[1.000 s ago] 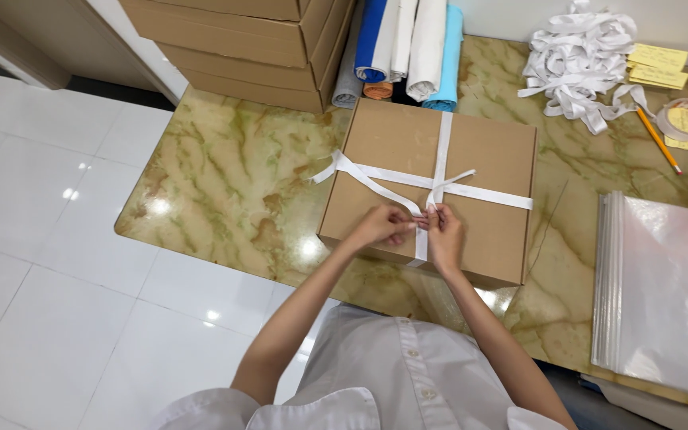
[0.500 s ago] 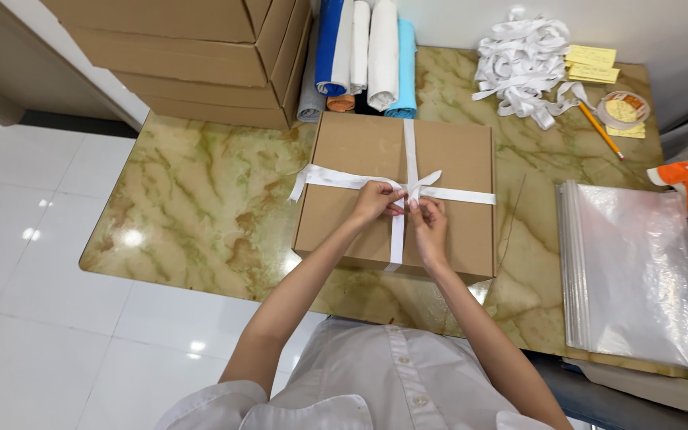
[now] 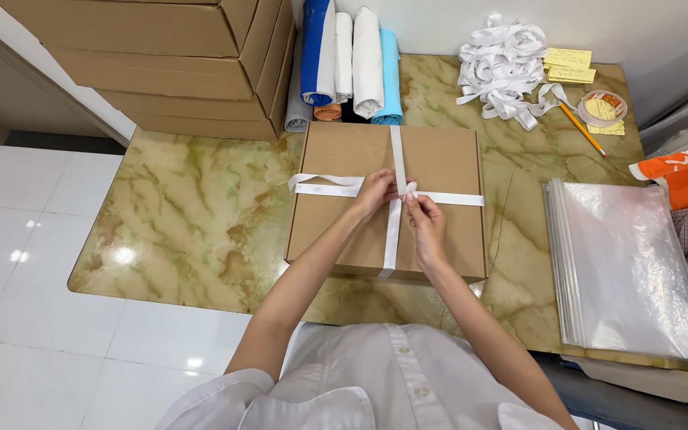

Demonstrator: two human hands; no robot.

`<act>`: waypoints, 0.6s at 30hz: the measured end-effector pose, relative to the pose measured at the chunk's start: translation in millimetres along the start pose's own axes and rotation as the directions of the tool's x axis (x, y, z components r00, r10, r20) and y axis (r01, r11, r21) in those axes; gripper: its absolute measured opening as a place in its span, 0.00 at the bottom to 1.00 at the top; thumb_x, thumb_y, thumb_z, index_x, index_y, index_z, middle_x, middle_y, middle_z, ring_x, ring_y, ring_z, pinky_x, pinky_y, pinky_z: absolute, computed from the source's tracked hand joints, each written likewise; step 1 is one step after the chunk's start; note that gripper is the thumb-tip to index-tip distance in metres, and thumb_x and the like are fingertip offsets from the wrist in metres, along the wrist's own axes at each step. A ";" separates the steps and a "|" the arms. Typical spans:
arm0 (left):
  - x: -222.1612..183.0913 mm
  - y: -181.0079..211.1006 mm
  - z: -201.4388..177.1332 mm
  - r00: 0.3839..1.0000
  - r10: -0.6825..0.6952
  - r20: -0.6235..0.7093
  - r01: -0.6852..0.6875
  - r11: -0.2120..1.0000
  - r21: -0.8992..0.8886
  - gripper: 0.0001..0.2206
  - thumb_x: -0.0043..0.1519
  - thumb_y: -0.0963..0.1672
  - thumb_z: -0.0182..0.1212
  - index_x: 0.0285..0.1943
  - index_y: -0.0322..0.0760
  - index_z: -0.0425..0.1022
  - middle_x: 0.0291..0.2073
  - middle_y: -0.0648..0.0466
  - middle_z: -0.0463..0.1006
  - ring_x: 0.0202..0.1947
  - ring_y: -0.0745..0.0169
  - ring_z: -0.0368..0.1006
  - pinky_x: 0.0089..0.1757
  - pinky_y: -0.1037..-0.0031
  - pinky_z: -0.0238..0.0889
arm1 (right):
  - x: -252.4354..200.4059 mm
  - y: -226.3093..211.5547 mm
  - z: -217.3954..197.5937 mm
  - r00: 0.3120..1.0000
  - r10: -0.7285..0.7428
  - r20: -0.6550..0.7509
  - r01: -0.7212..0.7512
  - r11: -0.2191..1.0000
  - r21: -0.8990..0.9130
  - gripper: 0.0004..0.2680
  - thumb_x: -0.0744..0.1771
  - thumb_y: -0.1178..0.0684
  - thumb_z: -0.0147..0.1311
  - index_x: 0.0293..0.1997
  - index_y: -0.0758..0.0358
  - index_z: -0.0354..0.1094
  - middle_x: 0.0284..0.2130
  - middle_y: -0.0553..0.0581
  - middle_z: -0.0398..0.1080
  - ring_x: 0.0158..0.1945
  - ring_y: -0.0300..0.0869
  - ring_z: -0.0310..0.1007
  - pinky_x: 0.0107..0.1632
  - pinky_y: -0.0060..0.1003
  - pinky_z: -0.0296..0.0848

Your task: The person places two plastic-wrapped rolled items into a cardboard box, closes the lid, and ties the box with a white ribbon. The person wraps the ribbon around the box, ties a knot, and finishes with a bow on top.

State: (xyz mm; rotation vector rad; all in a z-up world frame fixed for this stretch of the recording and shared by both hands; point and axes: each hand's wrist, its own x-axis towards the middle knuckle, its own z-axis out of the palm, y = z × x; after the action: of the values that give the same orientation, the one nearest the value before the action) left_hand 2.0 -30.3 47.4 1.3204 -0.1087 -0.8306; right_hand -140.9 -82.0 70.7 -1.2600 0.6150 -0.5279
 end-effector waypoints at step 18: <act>29.5 -26.6 -34.2 0.989 0.030 0.147 -0.010 0.991 -0.134 0.12 0.69 0.43 0.55 0.50 0.21 0.74 0.47 0.34 0.80 0.46 0.49 0.80 0.47 0.67 0.77 | -0.9 -44.7 -41.7 0.884 0.386 0.264 -0.252 0.868 -0.428 0.20 0.68 0.39 0.56 0.57 0.66 0.68 0.46 0.60 0.77 0.27 0.40 0.79 0.21 0.27 0.68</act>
State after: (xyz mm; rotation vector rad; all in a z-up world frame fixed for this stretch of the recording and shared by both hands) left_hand 28.0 -20.4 3.1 1.1296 -0.1808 -0.9040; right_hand -171.6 -121.0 106.5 -1.5345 0.6345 0.1082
